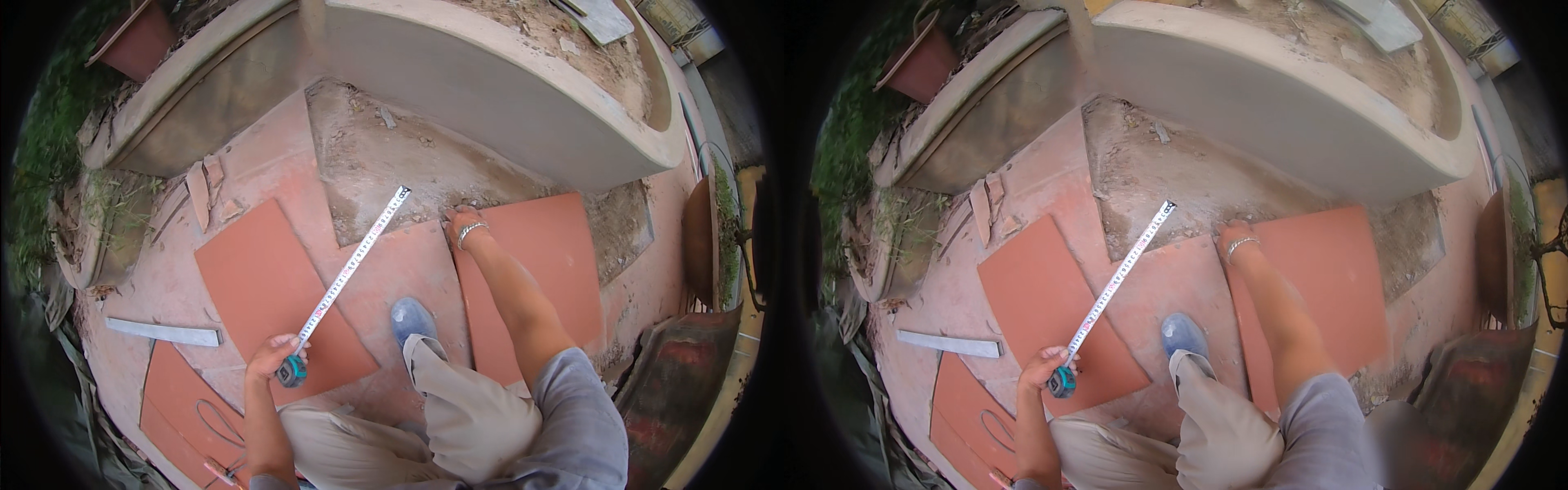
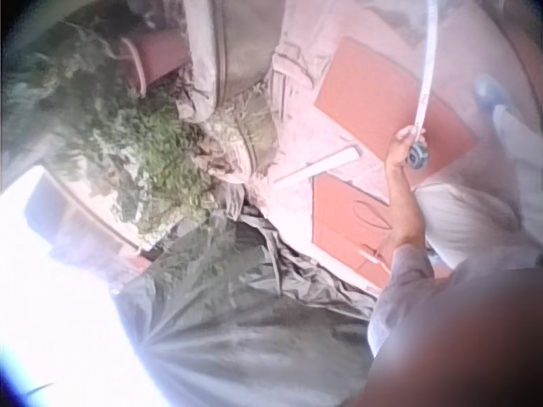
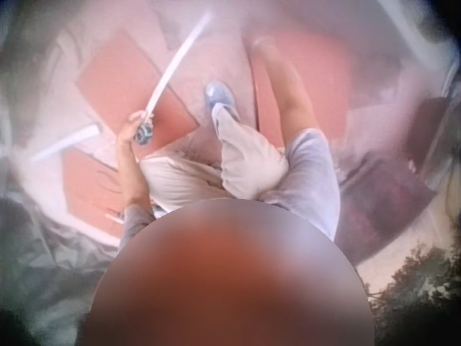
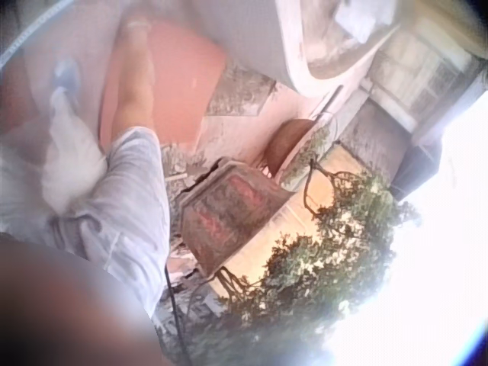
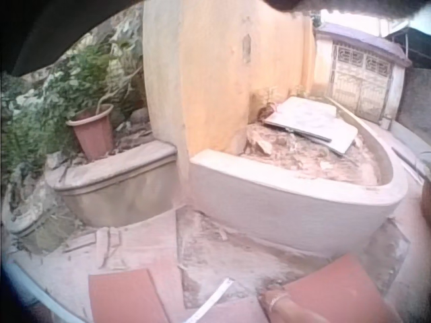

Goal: The person measures a terracotta tile and the surrounding floor area with a tape measure. They mark the tile with a pencil and a metal straightedge, then use an angle grinder to cut the tile along the marked line.

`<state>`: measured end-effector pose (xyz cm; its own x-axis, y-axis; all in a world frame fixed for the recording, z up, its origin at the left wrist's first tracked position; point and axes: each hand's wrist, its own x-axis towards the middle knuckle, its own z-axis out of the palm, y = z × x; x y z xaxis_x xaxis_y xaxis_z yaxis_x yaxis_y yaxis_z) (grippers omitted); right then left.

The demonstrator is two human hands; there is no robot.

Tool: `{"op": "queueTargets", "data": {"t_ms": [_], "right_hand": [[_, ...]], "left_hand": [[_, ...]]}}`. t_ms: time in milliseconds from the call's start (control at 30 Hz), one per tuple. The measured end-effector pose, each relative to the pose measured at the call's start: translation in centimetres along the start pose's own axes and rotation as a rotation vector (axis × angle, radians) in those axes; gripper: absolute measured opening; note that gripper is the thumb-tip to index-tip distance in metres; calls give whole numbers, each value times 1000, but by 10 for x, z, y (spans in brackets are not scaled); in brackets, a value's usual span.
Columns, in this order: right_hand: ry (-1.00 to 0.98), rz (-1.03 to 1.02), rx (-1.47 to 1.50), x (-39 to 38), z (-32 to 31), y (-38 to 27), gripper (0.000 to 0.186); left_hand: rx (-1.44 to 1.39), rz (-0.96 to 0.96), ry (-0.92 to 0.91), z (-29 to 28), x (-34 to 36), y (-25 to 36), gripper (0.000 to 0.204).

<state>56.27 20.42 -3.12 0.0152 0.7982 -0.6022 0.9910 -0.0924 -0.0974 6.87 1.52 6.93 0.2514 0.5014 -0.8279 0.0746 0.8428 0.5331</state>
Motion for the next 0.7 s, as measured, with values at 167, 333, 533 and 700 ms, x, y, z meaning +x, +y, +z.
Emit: {"op": "queueTargets", "data": {"t_ms": [167, 333, 533, 700], "right_hand": [[45, 11, 29, -3, 3, 0, 41], [69, 49, 60, -2, 12, 0, 42], [71, 28, 49, -15, 29, 19, 41], [113, 33, -15, -32, 36, 42, 40]], "left_hand": [[12, 8, -44, -5, 23, 10, 30], [-45, 40, -79, -4, 41, 21, 30], [-82, 23, -17, 1, 40, 27, 29], [-118, 34, -4, 4, 38, 29, 29]]}}
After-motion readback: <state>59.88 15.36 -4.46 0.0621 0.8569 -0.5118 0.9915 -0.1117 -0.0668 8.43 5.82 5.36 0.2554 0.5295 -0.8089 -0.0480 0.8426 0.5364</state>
